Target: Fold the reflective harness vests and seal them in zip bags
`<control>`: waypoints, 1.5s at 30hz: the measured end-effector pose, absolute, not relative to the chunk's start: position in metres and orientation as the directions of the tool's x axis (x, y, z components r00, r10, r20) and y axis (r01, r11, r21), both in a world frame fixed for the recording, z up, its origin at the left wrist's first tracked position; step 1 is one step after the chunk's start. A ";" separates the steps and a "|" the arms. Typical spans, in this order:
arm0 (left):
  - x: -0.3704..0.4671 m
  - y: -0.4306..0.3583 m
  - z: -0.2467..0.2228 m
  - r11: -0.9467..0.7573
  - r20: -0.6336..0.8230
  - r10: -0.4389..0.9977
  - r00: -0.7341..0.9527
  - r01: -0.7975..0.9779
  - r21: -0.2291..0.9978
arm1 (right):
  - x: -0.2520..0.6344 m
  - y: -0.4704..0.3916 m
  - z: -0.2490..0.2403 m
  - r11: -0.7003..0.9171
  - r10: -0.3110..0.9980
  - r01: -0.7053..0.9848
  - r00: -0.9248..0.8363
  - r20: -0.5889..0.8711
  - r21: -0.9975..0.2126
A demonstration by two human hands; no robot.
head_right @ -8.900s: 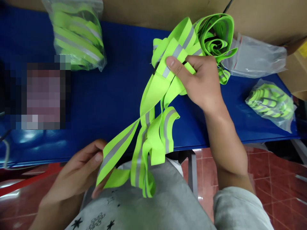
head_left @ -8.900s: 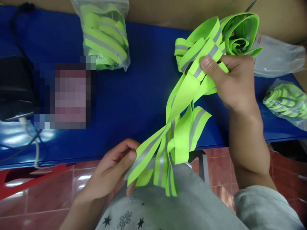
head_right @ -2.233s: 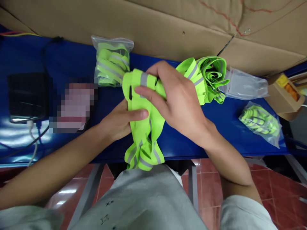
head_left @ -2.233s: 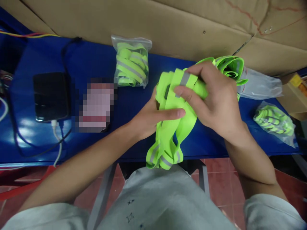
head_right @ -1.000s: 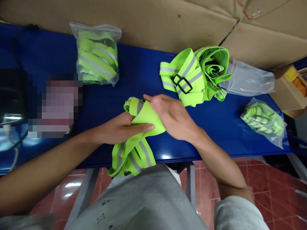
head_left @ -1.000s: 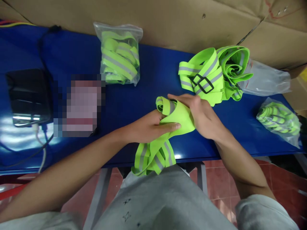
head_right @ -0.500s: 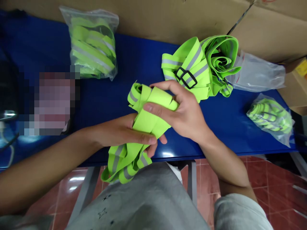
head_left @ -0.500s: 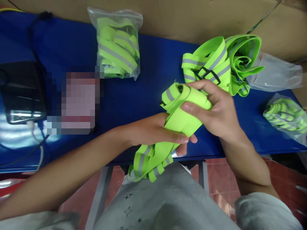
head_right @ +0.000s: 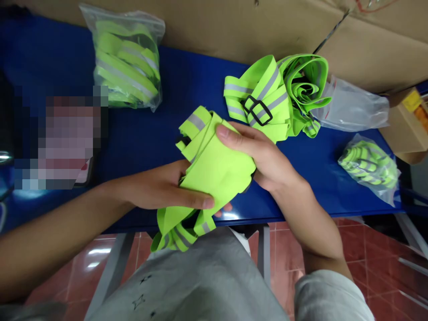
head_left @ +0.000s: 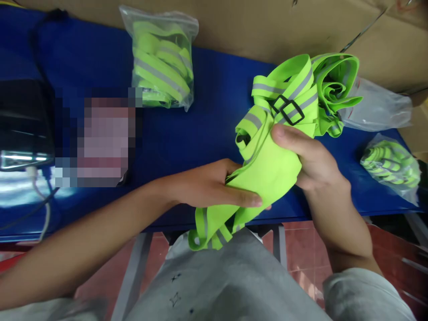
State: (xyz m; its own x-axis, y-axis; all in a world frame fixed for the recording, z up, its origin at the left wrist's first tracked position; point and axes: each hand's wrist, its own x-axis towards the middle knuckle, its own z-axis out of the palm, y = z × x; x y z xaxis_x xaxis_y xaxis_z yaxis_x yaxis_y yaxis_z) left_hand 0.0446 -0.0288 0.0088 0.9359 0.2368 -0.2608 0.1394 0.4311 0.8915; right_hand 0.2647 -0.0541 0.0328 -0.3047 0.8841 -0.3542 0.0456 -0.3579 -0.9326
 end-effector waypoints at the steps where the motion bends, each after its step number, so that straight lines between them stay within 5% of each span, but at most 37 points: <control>1: 0.045 -0.030 0.007 0.463 -0.249 0.209 0.946 0.129 0.877 | 0.263 -0.054 0.032 -0.401 0.851 0.048 -0.351 -0.392 -0.915; 4: 0.044 -0.031 0.005 0.469 -0.223 0.271 0.937 0.074 0.880 | 0.258 -0.055 0.029 -0.388 0.839 0.084 -0.379 -0.389 -0.918; 10: 0.044 -0.027 0.008 0.324 -0.177 0.411 0.894 0.038 0.945 | 0.252 -0.059 0.021 -0.018 0.990 0.376 -0.122 -0.068 -0.927; 16: 0.044 -0.026 0.007 0.281 -0.175 0.448 0.877 0.048 0.959 | 0.253 -0.066 0.024 0.262 0.928 0.521 -0.367 0.064 -0.812; 19: 0.044 -0.024 0.005 0.341 -0.195 0.396 0.897 0.053 0.939 | 0.248 -0.071 0.022 0.308 0.931 0.592 -0.347 0.110 -0.745; 24: 0.047 -0.030 0.007 0.686 -0.352 0.249 0.902 0.092 0.722 | 0.246 -0.070 0.026 0.291 0.956 0.635 -0.213 0.200 -0.715; 28: 0.048 -0.040 0.006 0.789 -0.377 0.172 0.910 0.102 0.606 | 0.253 -0.068 0.037 0.202 0.977 0.596 -0.067 0.202 -0.777; 34: 0.037 -0.027 0.013 0.438 -0.368 0.303 0.879 0.214 0.873 | 0.268 -0.065 0.038 -0.048 0.998 0.195 -0.040 -0.056 -0.980; 38: 0.035 -0.023 0.012 0.269 -0.277 0.385 0.880 0.180 0.946 | 0.264 -0.062 0.032 -0.385 0.893 -0.015 -0.257 -0.369 -0.923; 45: 0.040 -0.029 0.010 0.251 -0.227 0.359 0.905 0.141 0.958 | 0.253 -0.059 0.026 -0.399 0.904 -0.136 -0.226 -0.363 -0.907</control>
State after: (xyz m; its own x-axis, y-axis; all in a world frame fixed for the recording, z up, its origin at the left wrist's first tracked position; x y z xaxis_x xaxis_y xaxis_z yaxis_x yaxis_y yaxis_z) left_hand 0.0396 -0.0287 0.0100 0.9053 0.3591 -0.2269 0.1407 0.2507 0.9578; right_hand 0.2531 -0.0588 0.0262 -0.2264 0.9037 -0.3634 -0.1364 -0.3988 -0.9068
